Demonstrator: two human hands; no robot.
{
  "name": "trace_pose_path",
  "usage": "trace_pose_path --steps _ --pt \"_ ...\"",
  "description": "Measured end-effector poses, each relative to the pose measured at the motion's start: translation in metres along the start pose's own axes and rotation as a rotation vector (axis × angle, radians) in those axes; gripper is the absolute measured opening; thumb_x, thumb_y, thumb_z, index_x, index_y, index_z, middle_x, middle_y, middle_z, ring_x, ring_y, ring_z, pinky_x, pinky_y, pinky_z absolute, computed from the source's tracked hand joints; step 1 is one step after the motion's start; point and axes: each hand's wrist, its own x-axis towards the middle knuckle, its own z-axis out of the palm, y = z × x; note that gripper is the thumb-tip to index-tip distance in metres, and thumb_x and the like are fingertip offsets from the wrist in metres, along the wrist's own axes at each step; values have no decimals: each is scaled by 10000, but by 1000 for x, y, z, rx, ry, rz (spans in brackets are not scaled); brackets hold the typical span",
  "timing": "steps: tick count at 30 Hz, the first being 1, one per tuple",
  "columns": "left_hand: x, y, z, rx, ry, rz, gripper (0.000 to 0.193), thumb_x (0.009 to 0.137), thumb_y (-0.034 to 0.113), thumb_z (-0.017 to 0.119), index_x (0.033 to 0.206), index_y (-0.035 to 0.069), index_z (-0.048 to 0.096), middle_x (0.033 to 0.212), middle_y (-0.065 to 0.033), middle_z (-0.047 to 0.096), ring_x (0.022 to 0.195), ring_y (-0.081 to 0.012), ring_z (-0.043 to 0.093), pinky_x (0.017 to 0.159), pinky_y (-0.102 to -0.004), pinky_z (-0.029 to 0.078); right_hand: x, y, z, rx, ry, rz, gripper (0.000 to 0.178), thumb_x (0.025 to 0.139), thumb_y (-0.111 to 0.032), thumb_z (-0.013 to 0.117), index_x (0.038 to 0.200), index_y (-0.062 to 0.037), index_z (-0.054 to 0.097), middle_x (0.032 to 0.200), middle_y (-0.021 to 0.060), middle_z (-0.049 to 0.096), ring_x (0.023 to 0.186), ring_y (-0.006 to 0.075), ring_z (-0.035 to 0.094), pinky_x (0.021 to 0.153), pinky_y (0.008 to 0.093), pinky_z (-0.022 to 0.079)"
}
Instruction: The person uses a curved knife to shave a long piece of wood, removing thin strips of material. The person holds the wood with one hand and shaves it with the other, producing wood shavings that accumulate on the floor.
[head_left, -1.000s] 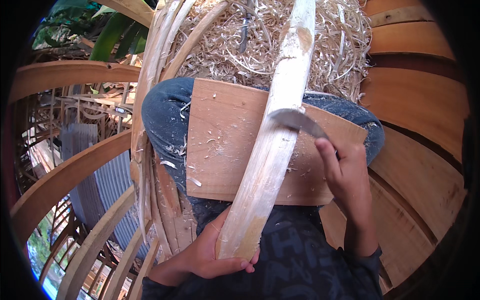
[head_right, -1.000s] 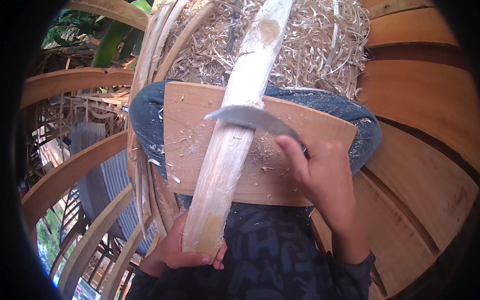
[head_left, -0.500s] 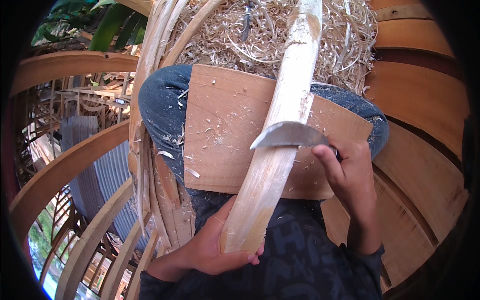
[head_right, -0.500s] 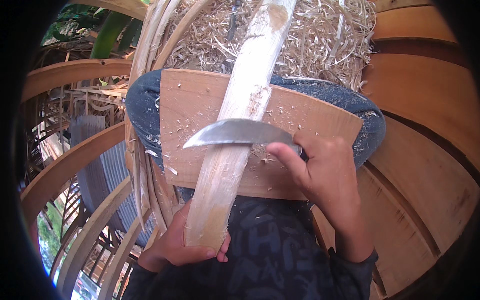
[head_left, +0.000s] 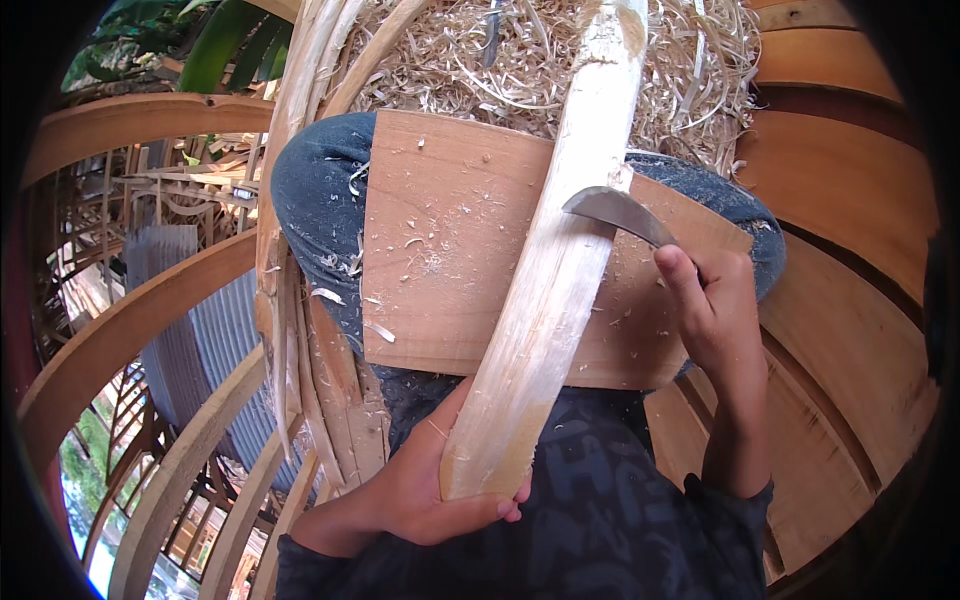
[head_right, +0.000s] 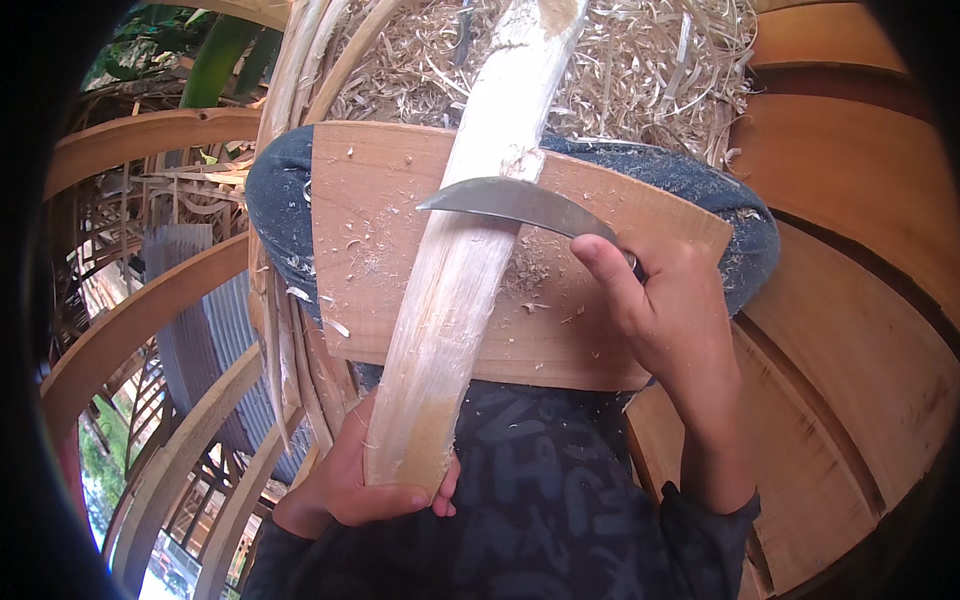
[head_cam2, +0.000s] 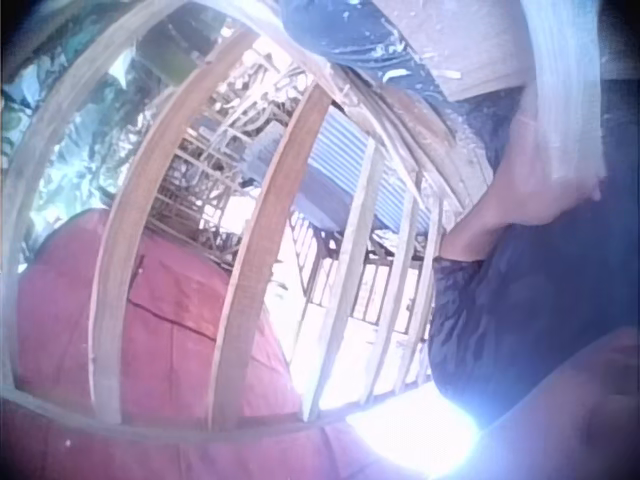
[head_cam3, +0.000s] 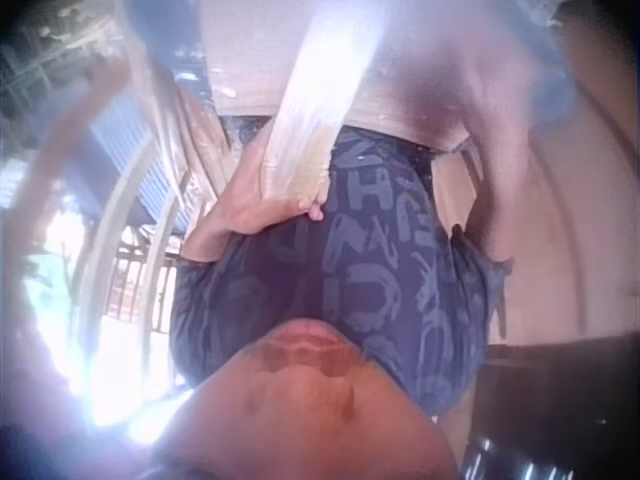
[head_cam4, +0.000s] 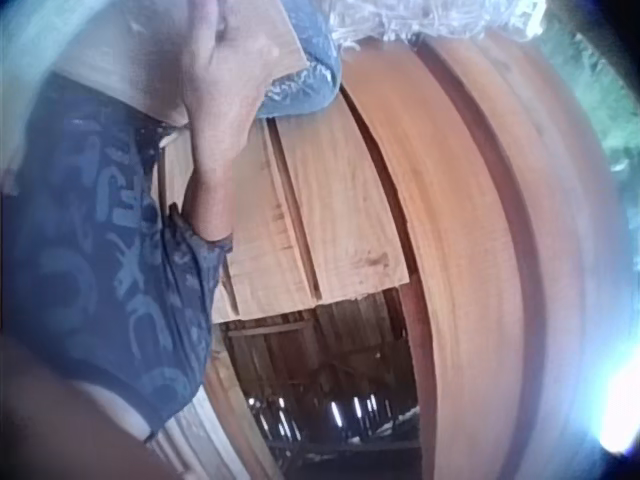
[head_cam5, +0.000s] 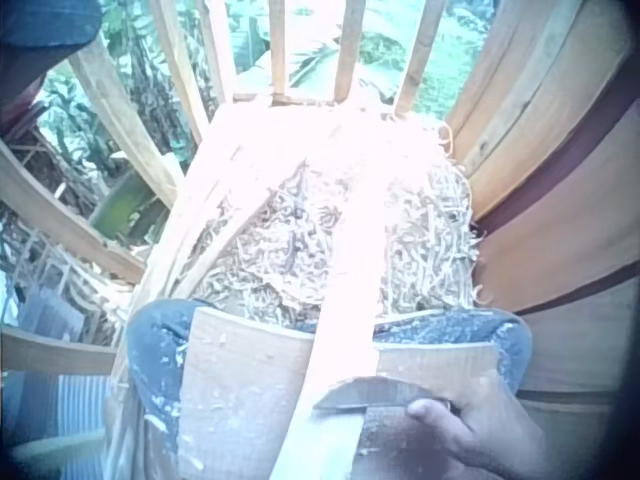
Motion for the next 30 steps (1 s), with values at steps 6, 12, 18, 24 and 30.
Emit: trace_pose_path --steps 6,12,18,24,30 --pt "-1 4 7 -55 84 -75 744 729 38 690 1322 6 242 848 -180 583 738 -233 630 692 -386 554 -23 -9 16 22 32 -375 479 870 -389 617 640 30 594 486 175 489 432 265 514 460 364 400" --pt "-2 4 4 -56 -61 -20 815 798 31 641 1430 26 127 929 -128 565 805 -159 600 699 -306 526 -28 -12 24 49 119 -583 455 884 -361 606 668 39 621 482 175 479 406 249 498 440 369 373" --pt "-1 4 -4 -62 -19 -39 802 802 32 637 1425 19 133 931 -128 559 809 -164 600 696 -313 529 -11 -12 10 37 27 -268 448 871 -362 616 669 38 618 502 212 485 449 339 530 454 391 386" --pt "-1 3 -6 -109 28 -31 797 806 61 642 1422 17 138 925 -130 564 798 -164 604 699 -311 530 -5 -19 7 74 24 -79 445 869 -374 610 708 39 647 508 212 497 446 339 529 452 385 384" --pt "1 -1 -2 -130 135 -58 760 716 71 722 1314 13 257 826 -177 583 711 -237 622 688 -401 556 4 -10 4 33 60 -198 438 865 -376 614 725 37 648 530 206 510 453 325 521 457 373 386"
